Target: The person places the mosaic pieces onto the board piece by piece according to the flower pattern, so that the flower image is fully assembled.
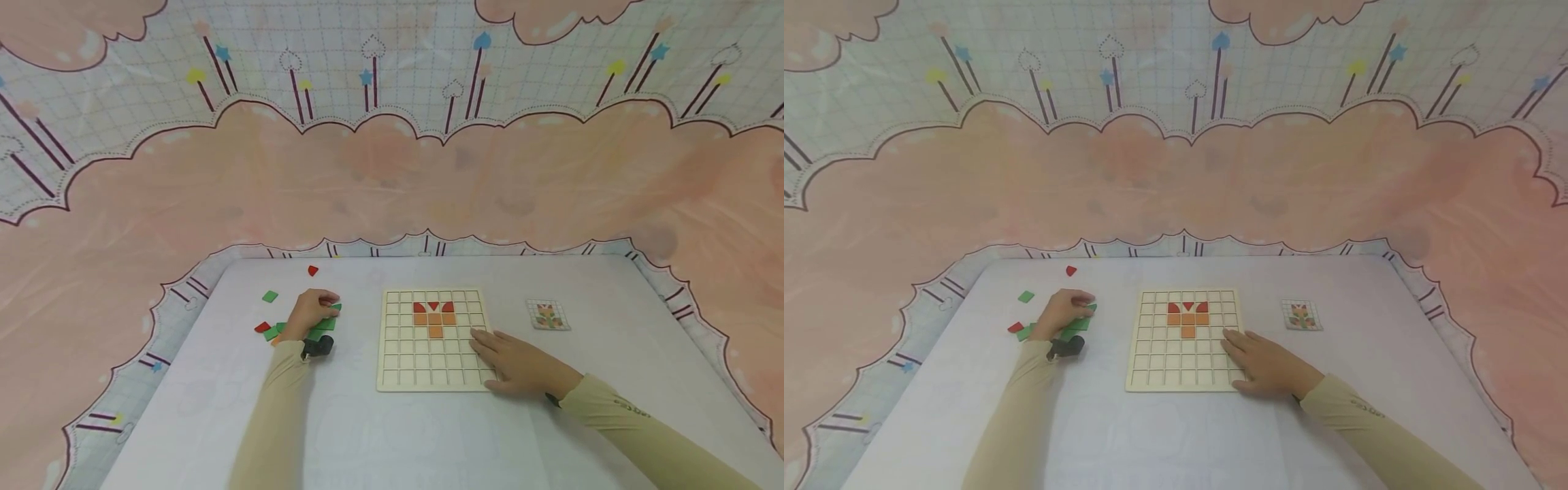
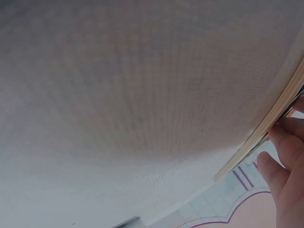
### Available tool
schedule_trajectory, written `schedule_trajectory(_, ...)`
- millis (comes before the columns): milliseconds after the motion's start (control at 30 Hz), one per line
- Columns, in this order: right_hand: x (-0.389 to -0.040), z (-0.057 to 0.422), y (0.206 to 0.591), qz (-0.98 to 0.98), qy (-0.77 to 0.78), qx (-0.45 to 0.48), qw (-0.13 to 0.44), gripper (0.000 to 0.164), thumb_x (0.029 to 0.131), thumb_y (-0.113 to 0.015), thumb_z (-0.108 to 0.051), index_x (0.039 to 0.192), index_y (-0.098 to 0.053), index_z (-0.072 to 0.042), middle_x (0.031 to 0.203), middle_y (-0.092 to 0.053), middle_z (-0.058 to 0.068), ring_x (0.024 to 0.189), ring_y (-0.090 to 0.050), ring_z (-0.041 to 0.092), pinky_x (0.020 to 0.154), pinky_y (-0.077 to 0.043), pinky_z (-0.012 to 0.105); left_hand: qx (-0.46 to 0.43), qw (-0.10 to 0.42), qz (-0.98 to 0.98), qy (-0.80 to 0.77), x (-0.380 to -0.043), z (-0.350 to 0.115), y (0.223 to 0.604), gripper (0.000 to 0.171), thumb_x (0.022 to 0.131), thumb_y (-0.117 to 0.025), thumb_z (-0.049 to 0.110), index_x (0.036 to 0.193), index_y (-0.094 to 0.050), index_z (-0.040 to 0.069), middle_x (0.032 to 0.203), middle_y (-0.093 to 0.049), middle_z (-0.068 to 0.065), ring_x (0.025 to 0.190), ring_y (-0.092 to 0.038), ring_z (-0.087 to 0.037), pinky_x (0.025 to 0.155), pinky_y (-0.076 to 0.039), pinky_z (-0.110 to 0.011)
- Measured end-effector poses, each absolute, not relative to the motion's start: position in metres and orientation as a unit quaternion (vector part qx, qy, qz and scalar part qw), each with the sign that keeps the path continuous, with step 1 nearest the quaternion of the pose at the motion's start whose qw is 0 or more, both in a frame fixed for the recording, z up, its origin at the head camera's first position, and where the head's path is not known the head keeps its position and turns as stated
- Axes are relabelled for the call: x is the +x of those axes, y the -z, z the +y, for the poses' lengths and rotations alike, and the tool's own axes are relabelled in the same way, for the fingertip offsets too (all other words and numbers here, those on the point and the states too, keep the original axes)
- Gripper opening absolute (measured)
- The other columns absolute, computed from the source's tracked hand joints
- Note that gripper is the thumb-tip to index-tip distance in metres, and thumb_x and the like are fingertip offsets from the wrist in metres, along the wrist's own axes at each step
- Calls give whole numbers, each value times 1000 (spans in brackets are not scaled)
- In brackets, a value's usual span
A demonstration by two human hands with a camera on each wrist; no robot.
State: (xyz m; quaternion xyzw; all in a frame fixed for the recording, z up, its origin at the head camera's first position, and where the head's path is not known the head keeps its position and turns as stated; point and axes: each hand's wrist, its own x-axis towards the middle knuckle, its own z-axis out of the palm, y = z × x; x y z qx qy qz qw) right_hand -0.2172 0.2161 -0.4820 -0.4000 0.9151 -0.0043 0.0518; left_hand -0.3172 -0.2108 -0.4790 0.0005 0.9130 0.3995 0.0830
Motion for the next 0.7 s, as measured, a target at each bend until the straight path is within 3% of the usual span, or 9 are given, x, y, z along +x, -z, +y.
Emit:
schedule_trajectory(467, -219, 217, 483, 915, 4, -400, 54, 72, 89, -55, -45, 144, -34, -4, 153, -29, 13, 140, -31, 28, 113, -28, 43, 36, 60, 930, -362, -313, -214, 477, 26, 79, -71, 3, 104, -69, -2, 95, -65, -15, 86, -56, -21, 79, -47, -32)
schedule_trajectory(700, -218, 216, 481, 914, 3, -403, 54, 72, 89, -55, -45, 144, -34, -4, 153, -30, 13, 140, -31, 28, 113, -28, 43, 59, 59, 938, -338, -315, -208, 479, 28, 78, -74, 9, 105, -69, 0, 97, -67, -14, 88, -59, -21, 81, -50, -35)
